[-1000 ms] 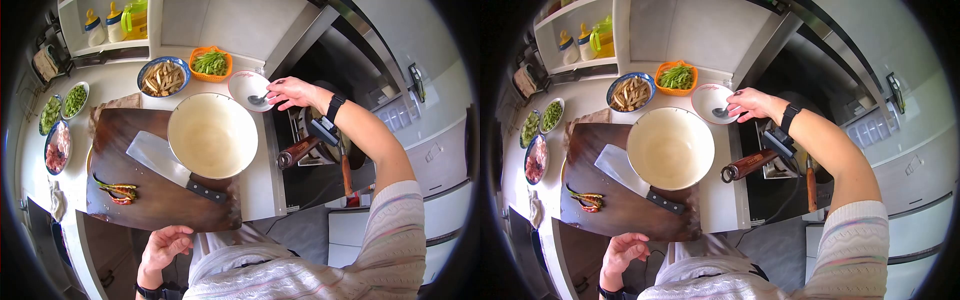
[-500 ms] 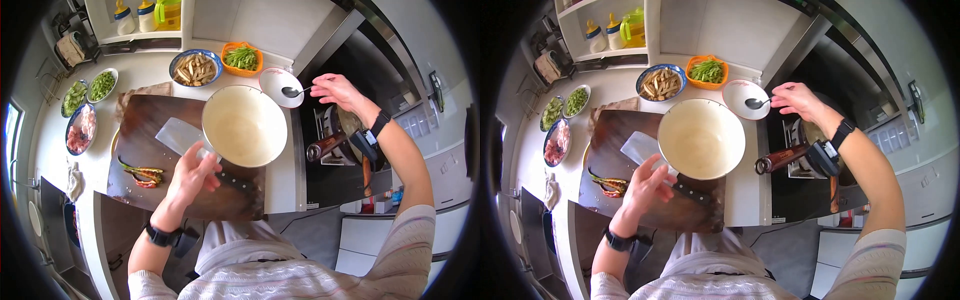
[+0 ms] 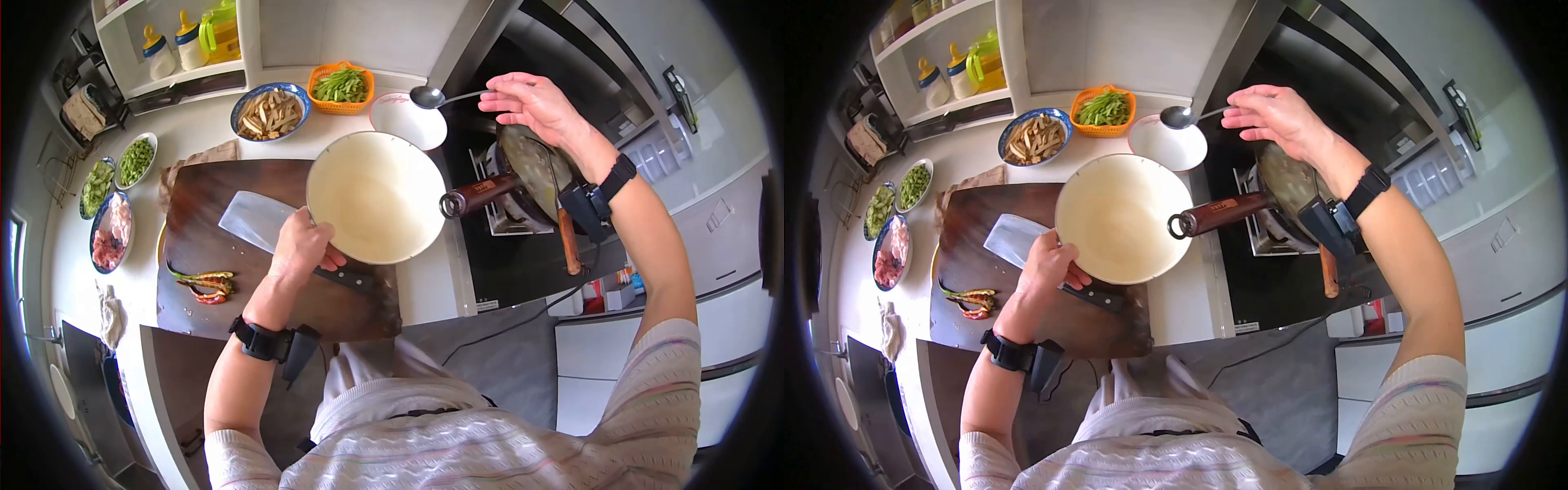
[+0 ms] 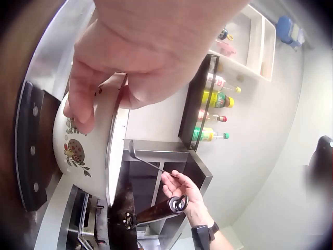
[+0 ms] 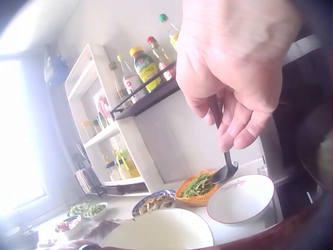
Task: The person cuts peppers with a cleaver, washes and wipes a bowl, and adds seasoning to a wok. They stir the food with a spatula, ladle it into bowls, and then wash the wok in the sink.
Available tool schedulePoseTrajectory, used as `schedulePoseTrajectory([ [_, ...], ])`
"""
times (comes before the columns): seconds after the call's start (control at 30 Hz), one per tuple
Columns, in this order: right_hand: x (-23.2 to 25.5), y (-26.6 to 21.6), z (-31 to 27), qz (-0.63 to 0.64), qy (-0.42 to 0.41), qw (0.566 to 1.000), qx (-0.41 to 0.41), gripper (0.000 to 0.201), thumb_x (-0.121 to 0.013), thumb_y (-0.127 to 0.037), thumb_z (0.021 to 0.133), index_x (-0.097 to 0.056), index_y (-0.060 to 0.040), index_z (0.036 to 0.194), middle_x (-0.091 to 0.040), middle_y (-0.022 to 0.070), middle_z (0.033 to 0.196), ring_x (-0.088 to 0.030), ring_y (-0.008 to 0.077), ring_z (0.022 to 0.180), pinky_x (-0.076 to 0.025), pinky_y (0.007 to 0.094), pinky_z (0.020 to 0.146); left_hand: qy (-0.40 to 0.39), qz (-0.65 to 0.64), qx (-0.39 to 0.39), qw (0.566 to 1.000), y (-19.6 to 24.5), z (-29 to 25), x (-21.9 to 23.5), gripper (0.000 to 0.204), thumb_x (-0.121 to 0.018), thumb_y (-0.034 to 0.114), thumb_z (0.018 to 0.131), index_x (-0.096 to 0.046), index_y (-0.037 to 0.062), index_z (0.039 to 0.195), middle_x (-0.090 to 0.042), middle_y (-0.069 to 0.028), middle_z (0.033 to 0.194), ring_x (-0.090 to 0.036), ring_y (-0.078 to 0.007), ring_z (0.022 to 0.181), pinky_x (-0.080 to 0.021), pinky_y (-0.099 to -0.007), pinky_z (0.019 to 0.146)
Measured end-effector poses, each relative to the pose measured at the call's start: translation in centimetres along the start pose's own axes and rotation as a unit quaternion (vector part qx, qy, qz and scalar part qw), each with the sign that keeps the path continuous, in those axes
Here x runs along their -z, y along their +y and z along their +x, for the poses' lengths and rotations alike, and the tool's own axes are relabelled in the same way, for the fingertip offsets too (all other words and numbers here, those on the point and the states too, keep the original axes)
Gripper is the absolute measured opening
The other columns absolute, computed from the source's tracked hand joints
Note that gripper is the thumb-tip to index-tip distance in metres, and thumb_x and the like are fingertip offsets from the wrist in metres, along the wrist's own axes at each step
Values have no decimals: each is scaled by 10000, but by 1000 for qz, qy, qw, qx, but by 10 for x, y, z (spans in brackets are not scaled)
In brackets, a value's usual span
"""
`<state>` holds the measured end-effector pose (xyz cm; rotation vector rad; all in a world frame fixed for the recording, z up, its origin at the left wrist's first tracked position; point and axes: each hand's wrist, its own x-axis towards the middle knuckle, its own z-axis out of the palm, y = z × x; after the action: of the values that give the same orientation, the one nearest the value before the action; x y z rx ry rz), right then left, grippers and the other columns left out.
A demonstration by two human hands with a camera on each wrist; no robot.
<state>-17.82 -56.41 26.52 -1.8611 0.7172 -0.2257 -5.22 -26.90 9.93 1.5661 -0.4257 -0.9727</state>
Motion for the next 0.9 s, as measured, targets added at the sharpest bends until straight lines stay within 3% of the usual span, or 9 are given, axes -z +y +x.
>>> schedulePoseTrajectory([
  [0.23, 0, -11, -44, 41, -82, 993, 78, 260, -480, -195, 918, -542, -8, 1088, -611, 138, 1044, -607, 225, 977, -488, 285, 772, -63, 37, 17, 997, -4, -15, -63, 235, -419, 42, 768, -500, -85, 948, -597, -135, 704, -595, -190, 482, -489, -268, 416],
  [0.37, 0, -8, -73, 97, -134, 981, 98, 265, -562, -205, 874, -569, 16, 1018, -639, 132, 936, -633, 176, 879, -496, 275, 728, -68, 74, 19, 995, -18, -19, -104, 280, -406, 56, 749, -540, -96, 943, -607, -145, 658, -629, -191, 510, -506, -283, 442],
  [0.43, 4, -4, -84, 82, -171, 976, 109, 269, -463, -182, 923, -541, 12, 1094, -611, 151, 1036, -610, 215, 973, -491, 296, 789, -55, 78, 31, 995, -25, -22, -124, 274, -406, 52, 756, -549, -92, 940, -608, -144, 641, -629, -194, 509, -509, -283, 440],
  [0.73, 4, 3, -113, 118, -190, 967, 120, 251, -491, -163, 909, -559, 18, 1069, -623, 136, 1000, -615, 208, 945, -476, 266, 750, 1, 9, 53, 999, -59, -40, -157, 228, -451, 84, 833, -502, -79, 983, -588, -141, 711, -591, -190, 476, -490, -271, 402],
  [0.83, 2, 6, -107, 99, -207, 965, 123, 263, -482, -188, 916, -545, -12, 1100, -624, 117, 1016, -608, 191, 951, -466, 273, 762, 0, 13, 74, 997, -55, -66, -150, 518, -507, 148, 871, -300, -75, 1290, -601, -147, 751, -588, -173, 491, -494, -268, 421],
  [0.87, -3, 4, -109, 125, -182, 968, 119, 207, -547, -185, 882, -582, -19, 1001, -637, 102, 945, -621, 161, 880, -465, 245, 710, -14, 14, 48, 999, -57, -75, -144, 565, -527, 143, 858, -274, -70, 1316, -606, -143, 762, -589, -171, 499, -498, -269, 435],
  [0.9, -3, 2, -108, 122, -178, 969, 118, 228, -529, -190, 892, -560, -16, 1037, -633, 107, 959, -619, 164, 898, -469, 249, 724, -33, 9, 41, 999, -48, -88, -139, 575, -537, 147, 850, -280, -72, 1315, -616, -137, 770, -599, -164, 519, -503, -267, 457],
])
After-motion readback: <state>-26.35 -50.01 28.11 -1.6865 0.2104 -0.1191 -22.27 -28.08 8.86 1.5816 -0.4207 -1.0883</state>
